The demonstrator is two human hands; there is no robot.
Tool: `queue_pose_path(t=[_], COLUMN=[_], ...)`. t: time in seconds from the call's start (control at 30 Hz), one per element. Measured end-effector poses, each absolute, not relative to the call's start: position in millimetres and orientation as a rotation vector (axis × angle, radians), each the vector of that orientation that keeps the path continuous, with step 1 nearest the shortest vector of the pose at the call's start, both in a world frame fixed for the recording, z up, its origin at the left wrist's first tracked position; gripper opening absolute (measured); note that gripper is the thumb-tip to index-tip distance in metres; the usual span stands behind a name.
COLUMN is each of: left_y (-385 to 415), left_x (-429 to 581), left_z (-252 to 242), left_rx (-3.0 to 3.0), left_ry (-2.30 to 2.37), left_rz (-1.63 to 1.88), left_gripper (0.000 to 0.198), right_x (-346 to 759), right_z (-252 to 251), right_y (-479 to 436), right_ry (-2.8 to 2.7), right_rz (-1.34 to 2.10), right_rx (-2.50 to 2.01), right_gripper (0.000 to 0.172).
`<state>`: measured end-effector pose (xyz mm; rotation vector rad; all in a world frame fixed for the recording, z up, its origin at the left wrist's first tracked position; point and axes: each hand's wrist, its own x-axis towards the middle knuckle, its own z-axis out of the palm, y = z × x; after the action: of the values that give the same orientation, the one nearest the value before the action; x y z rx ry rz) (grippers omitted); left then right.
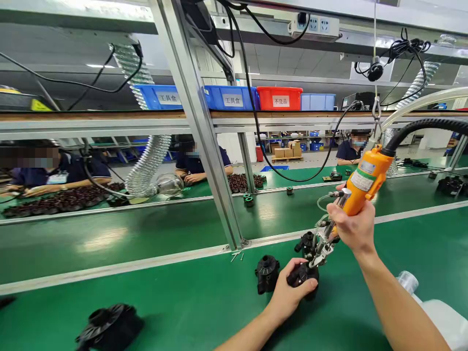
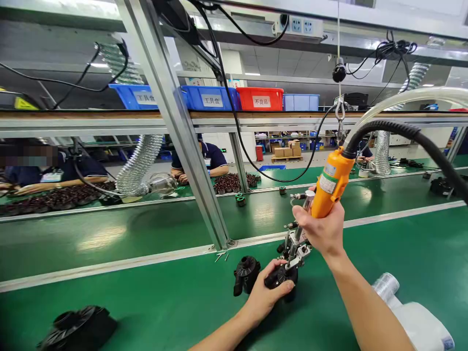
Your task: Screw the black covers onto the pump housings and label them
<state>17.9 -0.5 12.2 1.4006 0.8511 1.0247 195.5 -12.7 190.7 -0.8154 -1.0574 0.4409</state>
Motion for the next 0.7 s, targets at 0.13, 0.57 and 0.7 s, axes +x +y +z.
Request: queue_pose_path(t=[0.13,0.57,0.7], left_y=[-1.3,-4.5,-3.6], left_x=[19.2,20.1,20.1], left_z=[14.0,15.4,13.0], left_rx=[1.371,1.322,1.325], left_ry=[0.837,0.837,0.827], left_rz=[1.025,1.025,1.025], left_gripper=[0.052,0.05,0.049], right_x=[195.2,195.5,185.1], right_z=[191.2,188.0,183.4], right_y=[-11.6,-7.9,-6.1], right_ry=[-1.035,-1.11,-1.161], right_rz=[0.431,0.416,0.402], right_rx=[-0.776,-0.84,-0.877], right_gripper=[0.043,0.042,0.035])
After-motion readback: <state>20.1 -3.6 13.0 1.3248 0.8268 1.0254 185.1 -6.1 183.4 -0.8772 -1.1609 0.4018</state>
